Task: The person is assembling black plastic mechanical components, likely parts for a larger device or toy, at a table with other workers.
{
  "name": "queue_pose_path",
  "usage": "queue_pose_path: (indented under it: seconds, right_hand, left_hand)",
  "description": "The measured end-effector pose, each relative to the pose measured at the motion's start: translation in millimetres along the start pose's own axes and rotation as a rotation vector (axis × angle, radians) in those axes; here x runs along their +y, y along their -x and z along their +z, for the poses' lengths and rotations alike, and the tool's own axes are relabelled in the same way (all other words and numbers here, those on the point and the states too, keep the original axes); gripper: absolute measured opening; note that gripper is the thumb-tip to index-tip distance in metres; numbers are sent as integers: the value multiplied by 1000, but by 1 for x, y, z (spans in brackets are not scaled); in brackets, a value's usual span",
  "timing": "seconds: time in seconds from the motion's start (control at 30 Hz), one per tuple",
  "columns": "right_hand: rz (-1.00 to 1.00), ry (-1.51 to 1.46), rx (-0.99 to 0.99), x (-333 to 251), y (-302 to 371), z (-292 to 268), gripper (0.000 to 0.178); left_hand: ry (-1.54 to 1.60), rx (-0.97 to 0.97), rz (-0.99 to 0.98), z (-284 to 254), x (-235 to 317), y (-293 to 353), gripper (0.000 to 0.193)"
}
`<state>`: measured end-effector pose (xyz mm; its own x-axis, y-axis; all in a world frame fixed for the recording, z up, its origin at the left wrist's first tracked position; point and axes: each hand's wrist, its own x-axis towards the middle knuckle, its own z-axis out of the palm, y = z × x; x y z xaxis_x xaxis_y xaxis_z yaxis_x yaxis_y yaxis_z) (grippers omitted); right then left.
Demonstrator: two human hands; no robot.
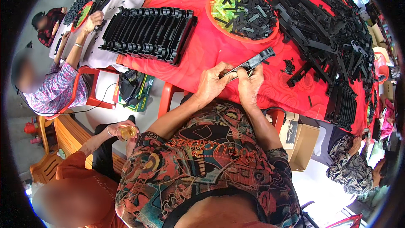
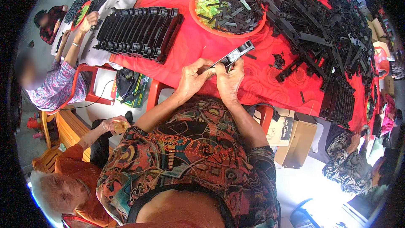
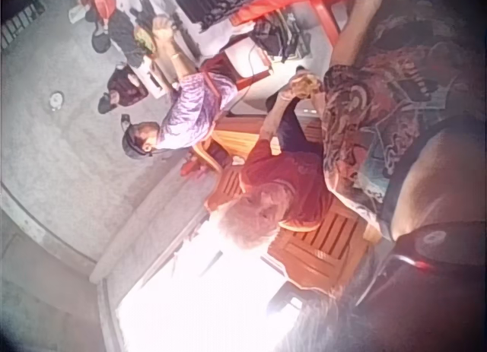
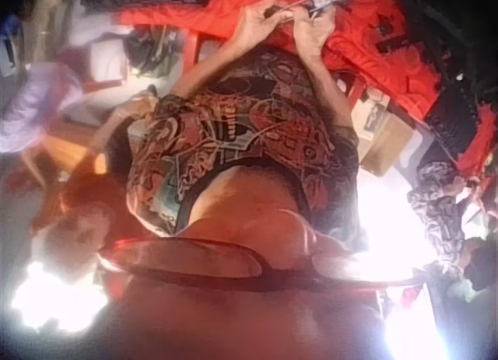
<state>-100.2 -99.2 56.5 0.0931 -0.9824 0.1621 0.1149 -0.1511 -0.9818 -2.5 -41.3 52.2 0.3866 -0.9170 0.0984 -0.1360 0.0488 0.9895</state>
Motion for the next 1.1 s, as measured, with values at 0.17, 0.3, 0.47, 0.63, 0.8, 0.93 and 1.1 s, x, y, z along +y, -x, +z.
queue_pose_path:
  seconds: [0.17, 0.3, 0.47, 0.63, 0.8, 0.93, 1.1]
  right_hand:
    - [-2, 62, -35, 2, -2, 1, 17]
    - [23, 108, -66, 4, -3, -2, 17]
    - [16, 167, -113, -6, -4, -2, 18]
    - [3, 130, -127, -5, -3, -5, 17]
    - [23, 34, -39, 3, 0, -2, 15]
    - [15, 49, -17, 2, 0, 2, 13]
    - [4, 54, -13, -3, -9, -6, 13]
  left_hand:
    - [-347, 55, 155, -3, 6, 2, 12]
    - [-319, 107, 162, 1, 8, 6, 11]
    - [-263, 186, 133, 3, 0, 6, 12]
    - [-238, 202, 122, 4, 3, 9, 12]
    - [-262, 159, 88, 5, 1, 9, 8]
    - [-183, 131, 72, 7, -1, 10, 5]
    - [36, 7, 80, 4, -5, 11, 9]
